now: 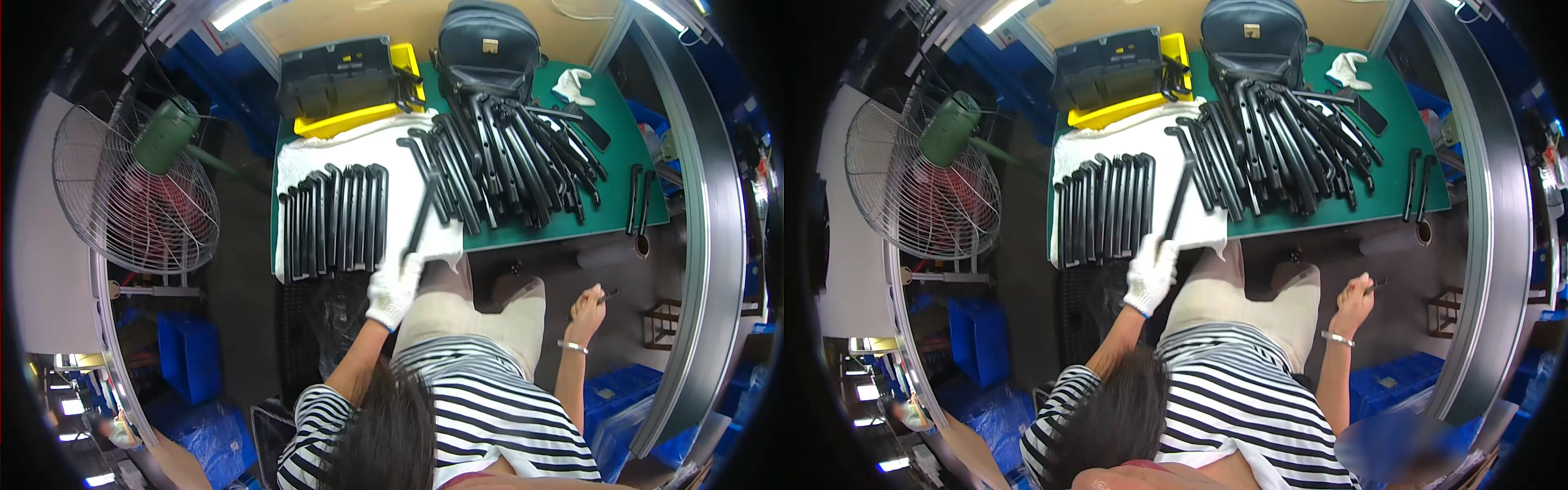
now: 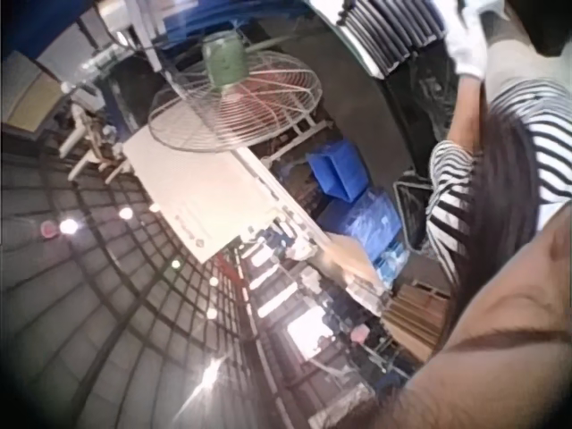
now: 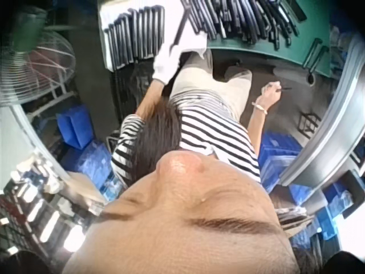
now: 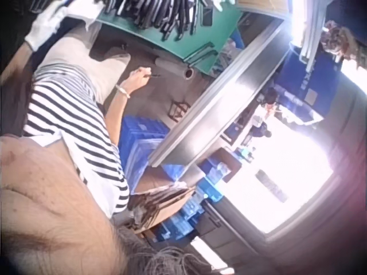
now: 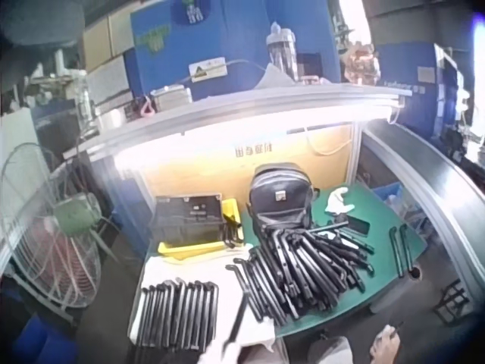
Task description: Deburring or trimming small plastic handles or parts using a manual deburring tool.
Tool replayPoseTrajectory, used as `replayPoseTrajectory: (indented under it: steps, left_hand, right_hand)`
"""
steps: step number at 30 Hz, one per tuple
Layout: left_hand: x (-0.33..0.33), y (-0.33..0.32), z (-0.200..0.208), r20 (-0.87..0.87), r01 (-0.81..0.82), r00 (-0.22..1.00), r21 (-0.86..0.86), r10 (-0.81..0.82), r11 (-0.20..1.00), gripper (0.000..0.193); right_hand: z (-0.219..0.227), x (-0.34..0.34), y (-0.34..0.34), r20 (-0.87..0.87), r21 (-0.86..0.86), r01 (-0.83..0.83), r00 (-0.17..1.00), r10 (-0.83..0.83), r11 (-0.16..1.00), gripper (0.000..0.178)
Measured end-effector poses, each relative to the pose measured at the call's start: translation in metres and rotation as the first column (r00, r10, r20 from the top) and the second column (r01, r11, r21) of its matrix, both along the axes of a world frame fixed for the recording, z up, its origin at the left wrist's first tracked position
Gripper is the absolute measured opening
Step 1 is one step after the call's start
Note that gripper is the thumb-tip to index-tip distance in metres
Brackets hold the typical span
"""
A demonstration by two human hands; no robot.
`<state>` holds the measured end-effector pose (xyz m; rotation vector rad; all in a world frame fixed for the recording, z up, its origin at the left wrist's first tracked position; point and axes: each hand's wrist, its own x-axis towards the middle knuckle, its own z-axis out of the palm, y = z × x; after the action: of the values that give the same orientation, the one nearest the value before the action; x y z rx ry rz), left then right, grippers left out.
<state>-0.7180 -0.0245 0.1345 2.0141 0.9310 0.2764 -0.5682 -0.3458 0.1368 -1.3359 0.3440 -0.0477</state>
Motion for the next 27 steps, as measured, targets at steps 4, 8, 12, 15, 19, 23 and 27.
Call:
replayPoseTrajectory:
  steps: [4, 8, 12, 15, 19, 23, 27]
  left_hand:
    - [0.008, 0.052, 0.004, -0.082, -0.186, 0.955, 0.588, 0.286, 0.787, 0.034]
    - [0.023, 0.075, -0.025, -0.104, -0.175, 0.911, 0.779, 0.399, 0.602, 0.032]
    - [0.036, 0.072, -0.029, -0.192, -0.093, 0.898, 0.796, 0.395, 0.598, 0.041]
    - [0.047, 0.068, -0.015, -0.222, -0.109, 0.878, 0.770, 0.424, 0.629, 0.048]
    - [0.088, 0.055, 0.002, -0.082, -0.024, 0.988, 0.766, 0.134, 0.642, 0.034]
    - [0.152, 0.061, -0.044, -0.192, 0.138, 0.980, 0.453, -0.055, 0.881, 0.051]
    - [0.188, 0.075, -0.069, -0.331, 0.279, 0.924, 0.234, -0.193, 0.931, 0.066]
  right_hand:
    - [-0.022, -0.022, -0.011, -0.097, -0.065, -0.041, 0.995, 0.035, 0.997, 0.032]
    - [-0.033, -0.042, 0.006, -0.209, -0.037, -0.124, 0.971, 0.113, 0.992, 0.024]
    - [-0.019, -0.051, 0.017, -0.256, -0.011, -0.137, 0.958, 0.130, 0.990, 0.024]
    - [-0.031, -0.049, -0.002, -0.287, -0.035, -0.223, 0.936, 0.204, 0.974, 0.024]
    - [-0.051, -0.047, -0.005, -0.162, -0.111, -0.214, 0.967, 0.195, 0.970, 0.028]
    - [-0.039, -0.052, 0.022, -0.038, 0.033, -0.177, 0.983, 0.179, 0.984, 0.029]
    - [-0.017, -0.065, 0.020, -0.200, 0.180, -0.293, 0.924, 0.327, 0.939, 0.028]
